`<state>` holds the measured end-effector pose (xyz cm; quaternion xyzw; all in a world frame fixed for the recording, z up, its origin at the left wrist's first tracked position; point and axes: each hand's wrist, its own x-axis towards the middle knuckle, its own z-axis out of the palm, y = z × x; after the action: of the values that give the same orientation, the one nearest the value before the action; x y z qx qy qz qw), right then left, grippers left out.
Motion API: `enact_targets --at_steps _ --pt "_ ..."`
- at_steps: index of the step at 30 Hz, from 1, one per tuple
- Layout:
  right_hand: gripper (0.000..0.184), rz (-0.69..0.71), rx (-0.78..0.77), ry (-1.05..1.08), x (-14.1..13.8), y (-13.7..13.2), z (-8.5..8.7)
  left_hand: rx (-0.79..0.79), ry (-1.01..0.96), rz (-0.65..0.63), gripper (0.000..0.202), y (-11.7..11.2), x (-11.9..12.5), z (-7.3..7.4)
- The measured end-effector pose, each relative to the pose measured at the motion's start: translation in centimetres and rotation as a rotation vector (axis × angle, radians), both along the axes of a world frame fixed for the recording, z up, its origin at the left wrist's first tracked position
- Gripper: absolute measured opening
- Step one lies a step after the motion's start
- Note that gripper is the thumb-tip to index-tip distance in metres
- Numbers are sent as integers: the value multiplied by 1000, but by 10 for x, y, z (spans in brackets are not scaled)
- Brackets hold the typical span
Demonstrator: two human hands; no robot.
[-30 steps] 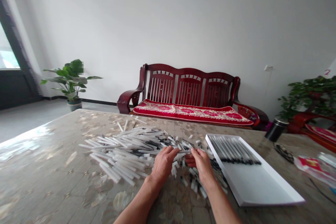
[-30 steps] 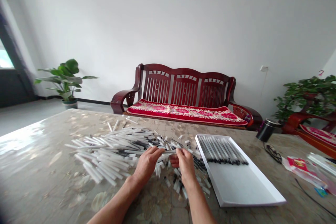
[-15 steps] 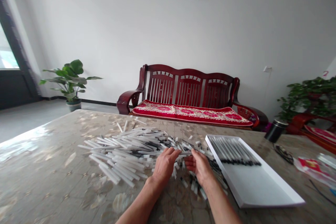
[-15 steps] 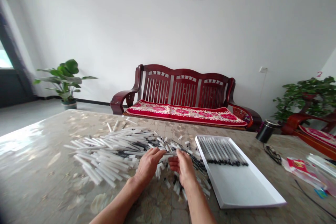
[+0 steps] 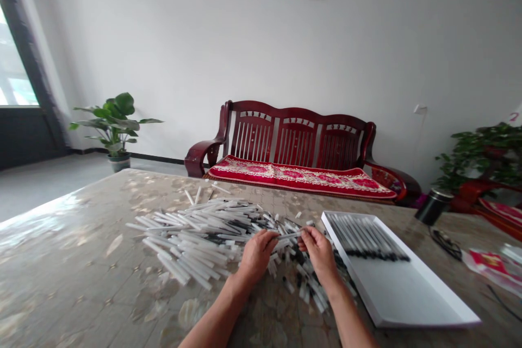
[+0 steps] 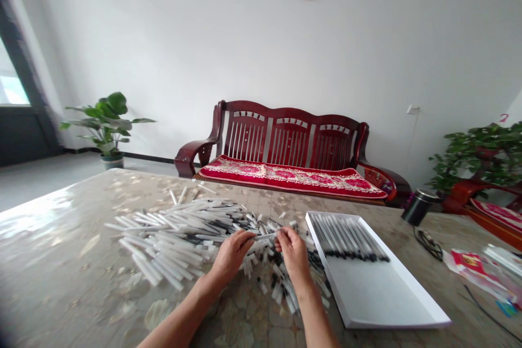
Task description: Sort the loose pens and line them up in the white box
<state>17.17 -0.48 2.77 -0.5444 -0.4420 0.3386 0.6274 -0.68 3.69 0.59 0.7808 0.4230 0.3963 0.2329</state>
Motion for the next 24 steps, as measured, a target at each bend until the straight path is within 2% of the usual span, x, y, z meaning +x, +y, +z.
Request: enact_targets --at_steps 3,7,10,15,20,24 --pt "50 -58 -38 8 -5 1 -4 77 23 25 26 -3 0 -1" --pt "51 -147 -87 121 -12 2 -10 203 85 81 24 -7 1 -2" --pt "49 -153 -102 232 -16 1 -10 221 99 99 23 -8 4 -2" --pt "44 -24 -36 348 -23 -4 -5 34 -146 41 25 -9 12 -4" --pt "37 206 -56 182 -33 -7 0 -144 -375 -31 25 -14 19 -4" --pt "32 147 -70 98 -33 -5 6 -272 -525 -112 30 -18 26 -6"
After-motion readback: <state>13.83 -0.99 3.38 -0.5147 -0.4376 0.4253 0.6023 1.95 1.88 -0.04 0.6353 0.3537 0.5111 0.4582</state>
